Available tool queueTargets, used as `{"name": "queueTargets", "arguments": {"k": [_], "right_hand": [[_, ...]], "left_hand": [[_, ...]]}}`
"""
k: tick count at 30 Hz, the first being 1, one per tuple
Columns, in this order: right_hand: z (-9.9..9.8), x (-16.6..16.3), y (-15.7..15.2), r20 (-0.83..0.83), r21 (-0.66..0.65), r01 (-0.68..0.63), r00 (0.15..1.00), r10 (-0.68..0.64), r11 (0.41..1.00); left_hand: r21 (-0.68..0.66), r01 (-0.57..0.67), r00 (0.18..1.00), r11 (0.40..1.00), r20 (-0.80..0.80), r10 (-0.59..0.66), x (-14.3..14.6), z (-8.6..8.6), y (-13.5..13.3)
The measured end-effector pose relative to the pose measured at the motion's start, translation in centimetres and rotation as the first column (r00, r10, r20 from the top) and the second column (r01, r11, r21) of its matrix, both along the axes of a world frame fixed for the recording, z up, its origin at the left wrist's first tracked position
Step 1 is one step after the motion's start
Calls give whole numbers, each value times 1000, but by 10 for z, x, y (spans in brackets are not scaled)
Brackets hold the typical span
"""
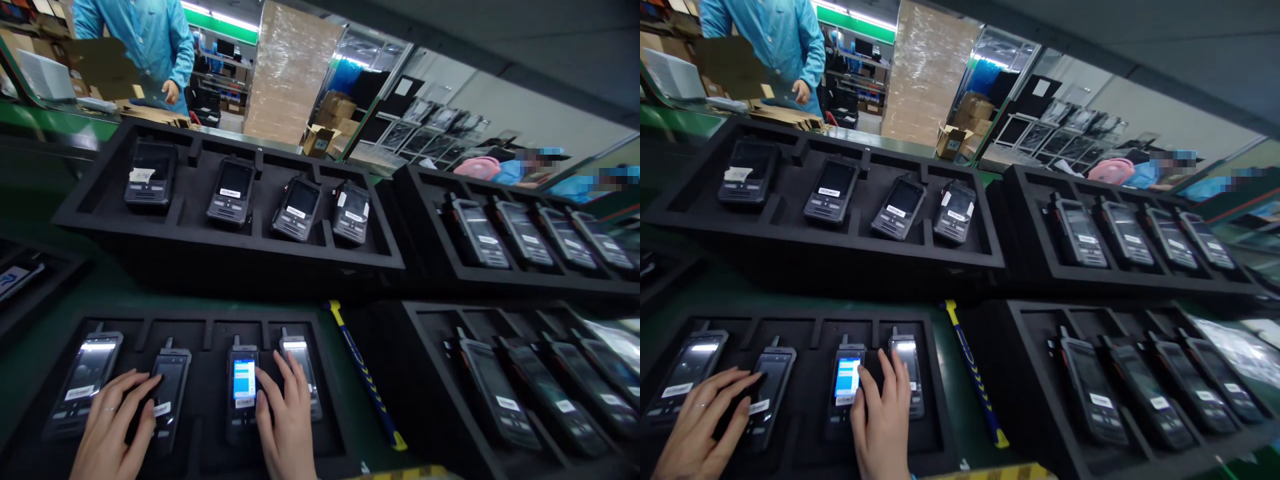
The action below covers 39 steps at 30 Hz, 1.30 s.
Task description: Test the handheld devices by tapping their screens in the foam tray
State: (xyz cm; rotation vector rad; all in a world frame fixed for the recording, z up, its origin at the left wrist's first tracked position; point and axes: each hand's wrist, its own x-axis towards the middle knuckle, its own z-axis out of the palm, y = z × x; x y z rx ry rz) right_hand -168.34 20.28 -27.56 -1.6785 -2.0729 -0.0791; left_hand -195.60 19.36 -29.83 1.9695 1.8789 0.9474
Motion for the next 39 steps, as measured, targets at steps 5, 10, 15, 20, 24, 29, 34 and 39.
{"name": "queueTargets", "arguments": {"k": [5, 10, 15, 20, 24, 29, 34, 39], "right_hand": [[-2, -1, -1, -27, 6, -23, 999, 23, 1000], [-3, -2, 1, -30, 22, -21, 999, 22, 1000], [0, -3, 1, -68, 133, -50, 996, 59, 990], [5, -5, 2, -80, 196, -106, 989, 124, 975], [5, -4, 2, -92, 208, -102, 988, 123, 973], [1, -1, 0, -97, 164, -65, 992, 81, 984], [0, 0, 0, -98, 104, -44, 994, 54, 994], [-5, 1, 3, -112, 114, -39, 992, 52, 993]], "left_hand": [[-26, -35, 998, 999, 50, 36, 5, 4, 0], [-12, -3, 1000, 1000, 8, 3, -1, -3, 0], [9, 6, 1000, 1000, -19, -6, -3, -5, 1], [-8, -4, 1000, 1000, -14, 4, -1, -3, 0], [3, -14, 1000, 1000, -15, 14, -4, -6, -1], [-27, -9, 1000, 1000, -17, 8, -1, -4, -1], [-94, -135, 990, 986, 37, 139, 4, 15, 1], [-40, -354, 907, 934, -257, 333, -15, 28, 15]]}}
